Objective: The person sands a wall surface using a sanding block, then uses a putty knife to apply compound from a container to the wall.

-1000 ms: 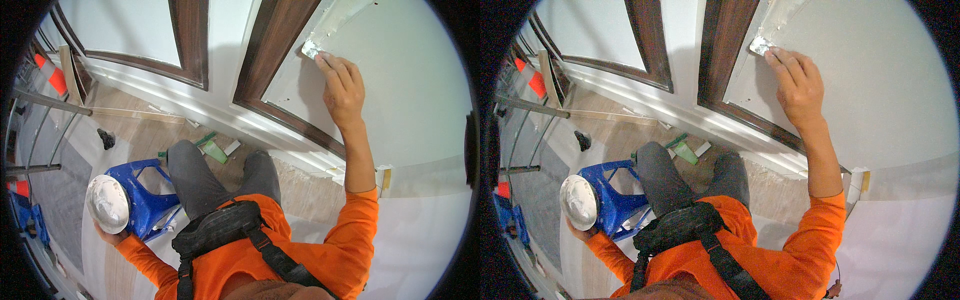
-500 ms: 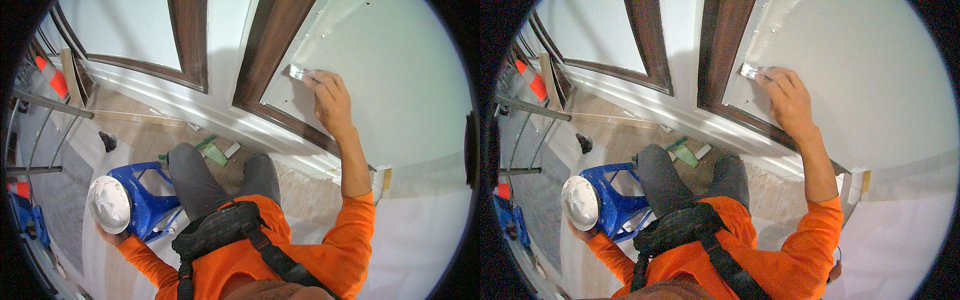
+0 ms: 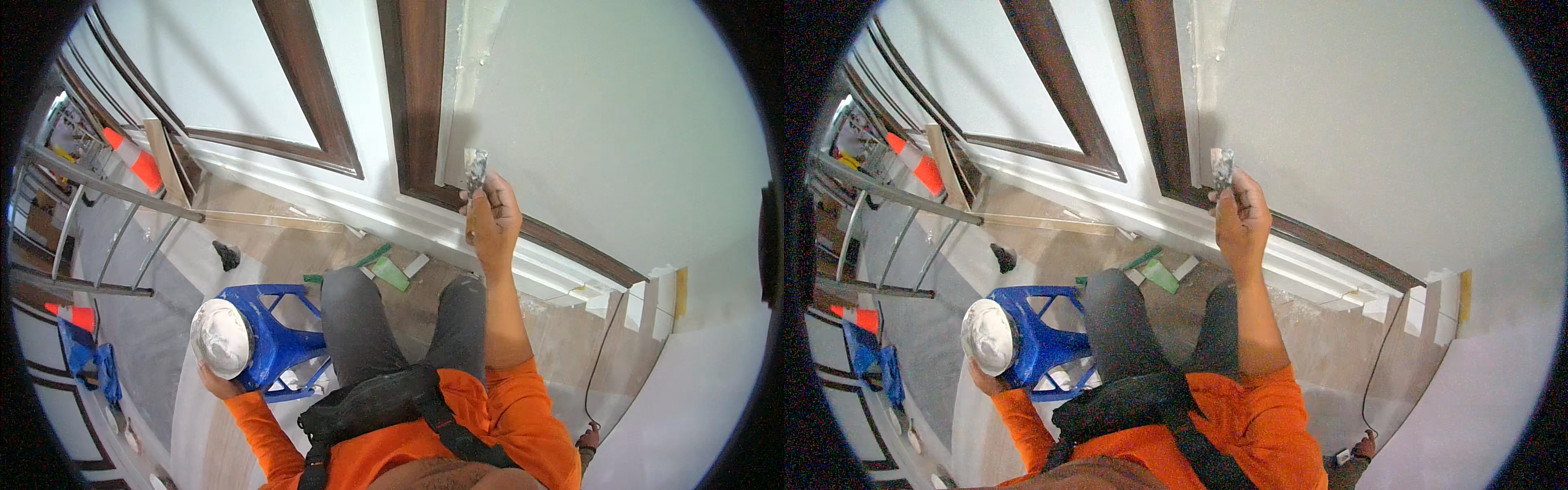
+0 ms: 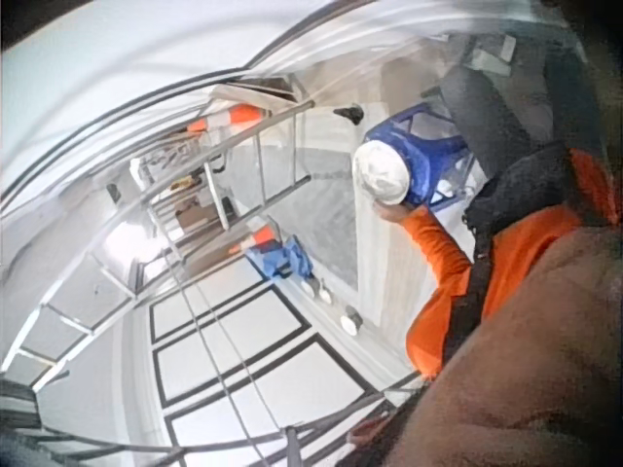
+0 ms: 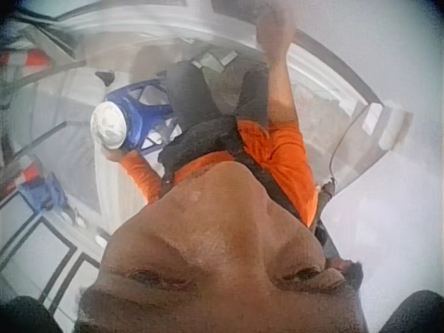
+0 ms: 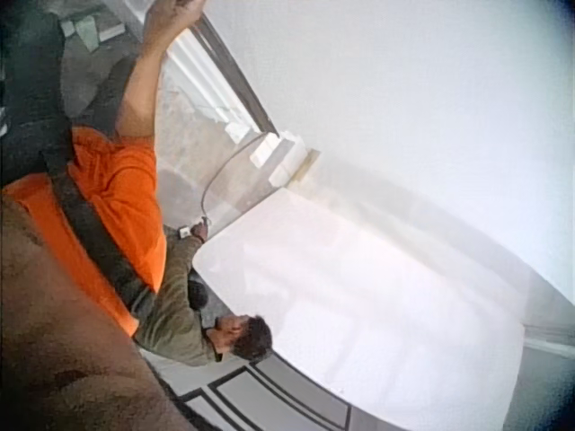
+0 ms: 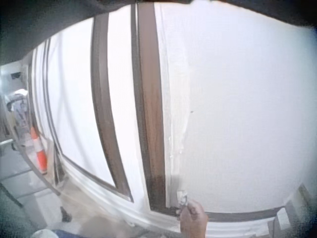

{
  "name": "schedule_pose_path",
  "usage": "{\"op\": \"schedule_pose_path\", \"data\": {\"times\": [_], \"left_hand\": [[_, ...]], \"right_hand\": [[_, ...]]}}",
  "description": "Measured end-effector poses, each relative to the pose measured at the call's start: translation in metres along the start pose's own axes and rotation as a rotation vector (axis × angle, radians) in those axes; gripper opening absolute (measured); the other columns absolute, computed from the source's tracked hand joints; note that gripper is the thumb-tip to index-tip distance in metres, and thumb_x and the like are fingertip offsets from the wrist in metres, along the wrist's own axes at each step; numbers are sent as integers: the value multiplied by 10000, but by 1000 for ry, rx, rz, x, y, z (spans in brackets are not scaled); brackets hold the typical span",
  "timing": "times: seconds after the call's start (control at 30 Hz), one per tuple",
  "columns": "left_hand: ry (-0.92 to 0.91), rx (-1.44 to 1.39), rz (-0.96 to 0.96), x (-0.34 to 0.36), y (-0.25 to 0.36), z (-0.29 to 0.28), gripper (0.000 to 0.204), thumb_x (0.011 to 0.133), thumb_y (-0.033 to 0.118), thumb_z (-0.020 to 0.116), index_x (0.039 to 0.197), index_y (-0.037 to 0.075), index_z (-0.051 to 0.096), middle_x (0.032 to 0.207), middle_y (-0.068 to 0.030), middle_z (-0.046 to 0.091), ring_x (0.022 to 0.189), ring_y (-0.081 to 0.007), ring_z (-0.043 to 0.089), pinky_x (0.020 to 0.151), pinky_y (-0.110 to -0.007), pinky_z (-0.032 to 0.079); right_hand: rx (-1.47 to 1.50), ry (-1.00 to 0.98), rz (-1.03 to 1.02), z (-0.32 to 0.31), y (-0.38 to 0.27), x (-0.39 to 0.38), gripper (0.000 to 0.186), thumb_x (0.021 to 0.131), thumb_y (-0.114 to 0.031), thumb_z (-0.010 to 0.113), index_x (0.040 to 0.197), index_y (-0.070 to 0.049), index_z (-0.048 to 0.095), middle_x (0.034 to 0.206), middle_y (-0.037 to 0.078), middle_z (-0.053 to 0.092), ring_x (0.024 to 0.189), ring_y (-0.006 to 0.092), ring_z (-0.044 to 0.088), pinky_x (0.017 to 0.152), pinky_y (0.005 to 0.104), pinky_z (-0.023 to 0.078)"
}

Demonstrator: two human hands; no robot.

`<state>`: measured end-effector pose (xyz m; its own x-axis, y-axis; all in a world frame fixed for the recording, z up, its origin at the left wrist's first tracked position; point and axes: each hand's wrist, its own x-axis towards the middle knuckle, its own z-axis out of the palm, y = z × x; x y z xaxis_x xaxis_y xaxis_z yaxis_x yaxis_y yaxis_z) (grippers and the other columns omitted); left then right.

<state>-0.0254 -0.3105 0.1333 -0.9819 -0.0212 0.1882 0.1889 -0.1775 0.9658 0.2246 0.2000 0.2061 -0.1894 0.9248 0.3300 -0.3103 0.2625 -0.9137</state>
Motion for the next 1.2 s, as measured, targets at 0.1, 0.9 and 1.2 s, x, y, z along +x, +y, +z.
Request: {"op": "schedule_pose_path", "data": {"times": [0.1,0.9,1.2], "left_hand": [[96,-1,-56,14,-14,-16,506,1105,329,427,1370,-64,605,1354,-212,654,1190,-306,683,1026,-449,574],[50,-26,-103,20,-26,-24,579,1093,399,458,1431,-59,565,1393,-215,633,1237,-326,654,1070,-473,534],[-18,61,-39,22,-30,-35,627,1089,421,449,1451,-80,553,1425,-240,618,1254,-354,655,1086,-485,534]], "right_hand": [[2,32,-118,14,26,6,288,1018,-58,702,1300,-3,717,1142,94,737,941,148,707,815,284,568],[-216,515,-514,150,55,32,347,990,15,707,1337,20,707,1289,158,559,909,162,655,707,260,570],[-84,158,-162,76,13,-13,308,992,-21,701,1297,-14,743,1129,156,659,895,198,708,743,291,581]]}}
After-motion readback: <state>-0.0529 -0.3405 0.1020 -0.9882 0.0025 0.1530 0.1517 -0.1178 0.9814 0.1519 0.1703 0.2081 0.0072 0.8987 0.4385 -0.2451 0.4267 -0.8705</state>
